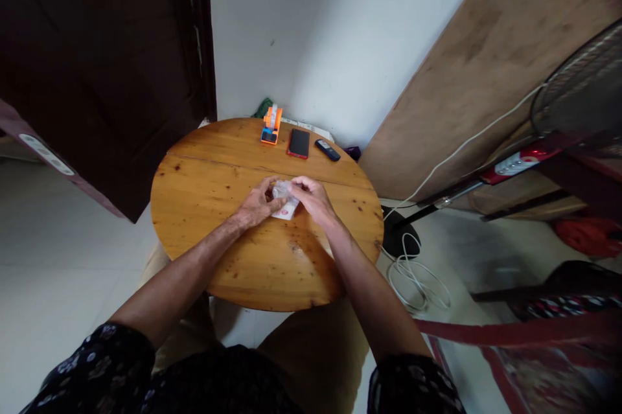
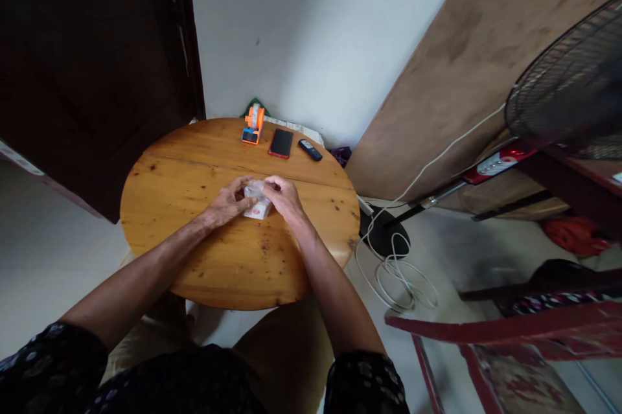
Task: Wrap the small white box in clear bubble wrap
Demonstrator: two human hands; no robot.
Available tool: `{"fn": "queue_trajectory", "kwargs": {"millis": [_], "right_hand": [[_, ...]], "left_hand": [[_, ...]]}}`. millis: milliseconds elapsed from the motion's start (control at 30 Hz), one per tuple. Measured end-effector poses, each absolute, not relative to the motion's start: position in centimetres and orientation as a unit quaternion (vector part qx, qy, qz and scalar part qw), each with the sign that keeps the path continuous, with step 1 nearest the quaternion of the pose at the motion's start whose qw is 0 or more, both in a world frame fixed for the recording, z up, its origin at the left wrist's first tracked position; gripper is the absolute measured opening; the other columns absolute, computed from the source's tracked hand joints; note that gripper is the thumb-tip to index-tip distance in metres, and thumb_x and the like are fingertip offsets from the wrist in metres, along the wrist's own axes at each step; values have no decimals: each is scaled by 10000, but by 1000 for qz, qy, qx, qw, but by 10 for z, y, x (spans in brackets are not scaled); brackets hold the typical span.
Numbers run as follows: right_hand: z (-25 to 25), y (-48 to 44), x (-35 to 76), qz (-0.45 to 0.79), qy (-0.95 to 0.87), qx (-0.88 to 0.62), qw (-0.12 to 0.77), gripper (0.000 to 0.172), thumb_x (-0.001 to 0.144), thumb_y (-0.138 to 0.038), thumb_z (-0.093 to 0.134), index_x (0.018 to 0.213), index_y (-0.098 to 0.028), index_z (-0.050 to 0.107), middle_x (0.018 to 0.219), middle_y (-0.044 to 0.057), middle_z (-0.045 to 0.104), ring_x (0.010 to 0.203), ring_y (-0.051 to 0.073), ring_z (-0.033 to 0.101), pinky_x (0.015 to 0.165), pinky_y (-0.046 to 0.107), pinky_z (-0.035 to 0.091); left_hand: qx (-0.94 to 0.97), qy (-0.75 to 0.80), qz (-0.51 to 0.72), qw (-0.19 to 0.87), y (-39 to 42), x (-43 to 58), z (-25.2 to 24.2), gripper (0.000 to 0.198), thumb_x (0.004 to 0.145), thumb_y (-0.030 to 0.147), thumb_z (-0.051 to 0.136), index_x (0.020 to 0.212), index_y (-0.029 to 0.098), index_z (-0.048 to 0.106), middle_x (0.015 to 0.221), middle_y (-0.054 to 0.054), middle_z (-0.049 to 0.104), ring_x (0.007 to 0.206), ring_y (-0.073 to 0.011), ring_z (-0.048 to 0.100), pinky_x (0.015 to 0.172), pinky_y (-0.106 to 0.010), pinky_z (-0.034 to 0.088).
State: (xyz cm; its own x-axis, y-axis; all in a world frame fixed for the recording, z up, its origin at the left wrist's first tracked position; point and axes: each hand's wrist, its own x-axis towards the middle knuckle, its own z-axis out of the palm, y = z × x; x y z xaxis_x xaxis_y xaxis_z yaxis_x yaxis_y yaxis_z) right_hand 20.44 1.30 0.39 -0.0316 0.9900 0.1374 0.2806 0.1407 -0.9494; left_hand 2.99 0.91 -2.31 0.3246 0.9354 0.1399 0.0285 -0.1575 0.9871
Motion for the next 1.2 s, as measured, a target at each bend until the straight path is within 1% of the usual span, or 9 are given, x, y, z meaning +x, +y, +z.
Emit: {"fn": "queue_trajectory", "kwargs": {"millis": [133, 333, 533, 600, 700, 800, 933, 1100, 1200], "right_hand": [[0, 17, 197, 351, -598, -532, 485, 284, 736, -497, 639, 719, -214, 648, 662, -16, 556, 646, 145, 477, 609, 268, 387], [-5, 13, 195, 322, -623, -520, 488, 297, 790, -509, 603, 728, -220, 633, 669, -18, 552, 650, 149, 487, 625, 273, 390], [-9, 8, 193, 293, -643, -530, 469, 229, 815, -455, 558, 779, -244, 639, 747, 1, 640, 686, 176, 557, 669, 294, 409], [-11, 7, 190, 278, -649, -539, 460, 203, 815, -429, 550, 785, -250, 642, 754, 2, 659, 693, 182, 568, 679, 300, 410], [-12, 10, 189, 277, -647, -547, 454, 195, 811, -423, 544, 750, -254, 619, 702, -11, 631, 674, 178, 548, 665, 294, 400], [-13, 13, 189, 297, -640, -543, 455, 208, 806, -426, 544, 720, -247, 604, 686, -17, 599, 678, 170, 534, 665, 286, 406], [-13, 15, 189, 303, -643, -531, 462, 226, 806, -436, 562, 715, -235, 607, 697, -14, 589, 698, 170, 535, 687, 291, 415], [-12, 14, 187, 303, -640, -516, 482, 198, 801, -419, 563, 747, -234, 607, 737, -7, 631, 723, 175, 565, 715, 296, 437], [-11, 12, 186, 310, -639, -506, 490, 169, 791, -384, 562, 748, -228, 608, 734, -12, 634, 706, 165, 566, 708, 291, 445]], "left_hand": [[610, 390, 445, 527, 11, 31, -25, 611, 792, 333, 711, 1330, 129, 505, 1062, -116, 724, 891, -201, 687, 803, -344, 559], [614, 409, 451, 502, 13, 33, -26, 555, 807, 345, 707, 1296, 134, 550, 1033, -91, 727, 885, -180, 680, 808, -317, 555], [619, 444, 428, 486, 11, 30, -25, 624, 814, 446, 703, 1321, 110, 562, 957, -91, 731, 810, -180, 671, 712, -292, 538], [617, 446, 422, 492, 11, 28, -25, 621, 803, 499, 699, 1275, 109, 597, 933, -88, 728, 790, -182, 668, 691, -286, 527], [621, 450, 420, 485, 11, 26, -22, 546, 791, 529, 686, 1156, 123, 659, 946, -90, 726, 820, -197, 671, 729, -303, 527], [603, 462, 404, 511, 10, 22, -17, 533, 775, 430, 691, 1218, 140, 634, 1029, -100, 730, 890, -221, 680, 768, -325, 537], [572, 457, 381, 565, 8, 18, -9, 732, 703, 231, 685, 1402, 137, 488, 1065, -106, 732, 917, -225, 679, 770, -329, 536], [545, 459, 379, 590, 8, 19, -5, 764, 689, 169, 644, 1426, 127, 449, 983, -80, 725, 810, -186, 654, 692, -285, 500], [526, 451, 386, 609, 7, 21, -4, 768, 691, 158, 636, 1432, 122, 439, 1029, -85, 718, 798, -166, 647, 698, -269, 499]]}}
